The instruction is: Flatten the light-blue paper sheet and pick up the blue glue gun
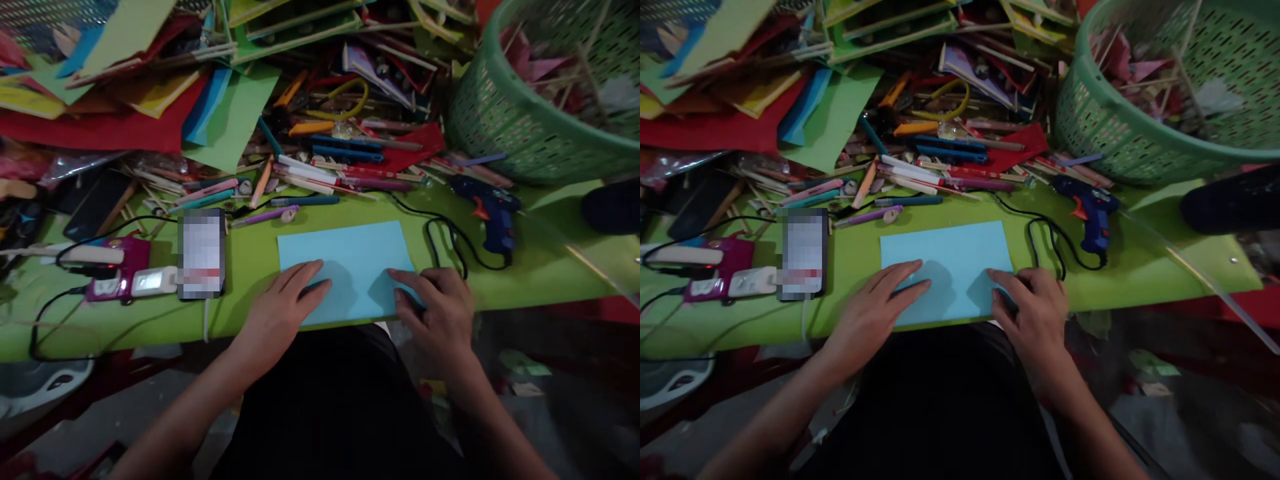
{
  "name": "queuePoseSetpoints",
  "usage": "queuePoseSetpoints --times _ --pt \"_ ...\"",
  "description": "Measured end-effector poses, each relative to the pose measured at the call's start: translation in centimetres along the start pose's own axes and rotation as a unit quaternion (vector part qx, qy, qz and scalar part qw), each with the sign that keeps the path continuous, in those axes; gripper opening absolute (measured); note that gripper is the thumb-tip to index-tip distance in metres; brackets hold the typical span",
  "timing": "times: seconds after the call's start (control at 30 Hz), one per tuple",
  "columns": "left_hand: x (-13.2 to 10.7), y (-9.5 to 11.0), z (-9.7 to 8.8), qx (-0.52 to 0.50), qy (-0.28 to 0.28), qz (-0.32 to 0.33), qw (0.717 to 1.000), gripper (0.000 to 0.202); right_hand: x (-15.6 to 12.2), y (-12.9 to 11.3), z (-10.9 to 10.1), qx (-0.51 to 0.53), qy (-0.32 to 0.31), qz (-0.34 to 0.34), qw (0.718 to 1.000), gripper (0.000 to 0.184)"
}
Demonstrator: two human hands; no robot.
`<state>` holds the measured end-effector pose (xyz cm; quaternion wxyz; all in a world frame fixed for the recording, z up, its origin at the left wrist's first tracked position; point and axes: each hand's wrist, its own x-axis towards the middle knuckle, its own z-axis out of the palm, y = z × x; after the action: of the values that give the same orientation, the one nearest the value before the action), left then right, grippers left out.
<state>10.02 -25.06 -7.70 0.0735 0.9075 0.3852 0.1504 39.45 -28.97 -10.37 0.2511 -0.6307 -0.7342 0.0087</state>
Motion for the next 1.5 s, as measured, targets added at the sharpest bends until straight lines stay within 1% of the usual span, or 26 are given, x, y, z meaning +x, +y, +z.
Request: queuePoseSetpoints --times 0.1,0.17,0.23,0.33,0.43,0.57,0.67,0.73,0.8,0.87,0.93,1.0,1.07,1.1,1.13,1.2,1.27,1.37,1.5 --pt "-0.2 -0.2 0.3 -0.004 -0.048 0.002 0.999 0.045 -0.2 0.2 0.3 -0.018 0.020 -0.013 1.000 0.028" --pt "-0.2 0.2 0.6 0.000 -0.060 -0.006 0.998 0.042 -0.3 0.3 0.6 -0.030 0.025 -0.019 0.999 0.028" --pt "-0.2 0.9 0.9 0.010 -0.060 -0.020 0.998 0.037 -0.3 0.4 0.7 -0.038 0.027 -0.021 0.999 0.028" --pt "-0.1 1.8 1.3 0.036 -0.055 -0.036 0.997 0.049 -0.3 0.3 0.9 -0.053 0.034 -0.028 0.998 0.029" --pt "0.0 2.2 1.6 0.059 -0.064 -0.036 0.996 0.057 -0.2 0.0 0.8 -0.081 0.038 -0.037 0.995 0.031" --pt "0.2 2.3 1.6 0.075 -0.071 -0.056 0.993 0.054 0.9 -0.3 0.8 -0.124 0.018 -0.046 0.991 0.035" --pt "0.6 2.4 1.6 0.084 -0.071 -0.084 0.990 0.053 2.4 -0.1 1.1 -0.127 0.012 -0.052 0.991 0.037" --pt "0.8 2.5 1.7 0.088 -0.068 -0.095 0.989 0.053 3.1 0.0 1.2 -0.118 0.017 -0.048 0.992 0.038" --pt "0.9 2.6 1.9 0.093 -0.059 -0.096 0.989 0.053 3.1 -0.4 1.0 -0.114 0.040 -0.035 0.992 0.037" --pt "0.9 2.6 2.1 0.096 -0.049 -0.094 0.990 0.052 2.3 -1.6 0.7 -0.107 0.077 -0.021 0.991 0.040" --pt "0.8 2.4 2.2 0.095 -0.046 -0.094 0.990 0.052 0.9 -3.5 0.6 -0.081 0.100 -0.026 0.991 0.045" --pt "0.7 2.2 2.2 0.093 -0.051 -0.095 0.990 0.052 -1.0 -5.9 1.1 -0.022 0.066 -0.091 0.993 0.049" --pt "0.6 2.1 2.1 0.096 -0.055 -0.093 0.989 0.053 -2.6 -7.9 2.2 0.020 -0.003 -0.172 0.985 0.054" --pt "0.6 2.0 2.1 0.099 -0.054 -0.089 0.990 0.054 -3.3 -8.6 2.9 0.027 -0.033 -0.198 0.979 0.057" --pt "0.6 2.0 2.0 0.103 -0.051 -0.084 0.990 0.055 -3.8 -9.1 3.5 0.027 -0.048 -0.204 0.977 0.061" --pt "0.5 2.0 2.0 0.111 -0.043 -0.079 0.990 0.056 -4.3 -9.3 4.4 0.016 -0.057 -0.186 0.981 0.066" --pt "0.6 2.1 2.0 0.114 -0.039 -0.078 0.990 0.055 -4.5 -8.8 4.8 0.002 -0.054 -0.164 0.985 0.066" --pt "0.7 2.2 2.1 0.115 -0.037 -0.080 0.989 0.054 -4.4 -7.8 4.5 -0.016 -0.043 -0.150 0.988 0.061" --pt "0.8 2.1 2.2 0.114 -0.037 -0.087 0.989 0.053 -4.5 -6.5 3.7 -0.033 -0.030 -0.140 0.989 0.056"
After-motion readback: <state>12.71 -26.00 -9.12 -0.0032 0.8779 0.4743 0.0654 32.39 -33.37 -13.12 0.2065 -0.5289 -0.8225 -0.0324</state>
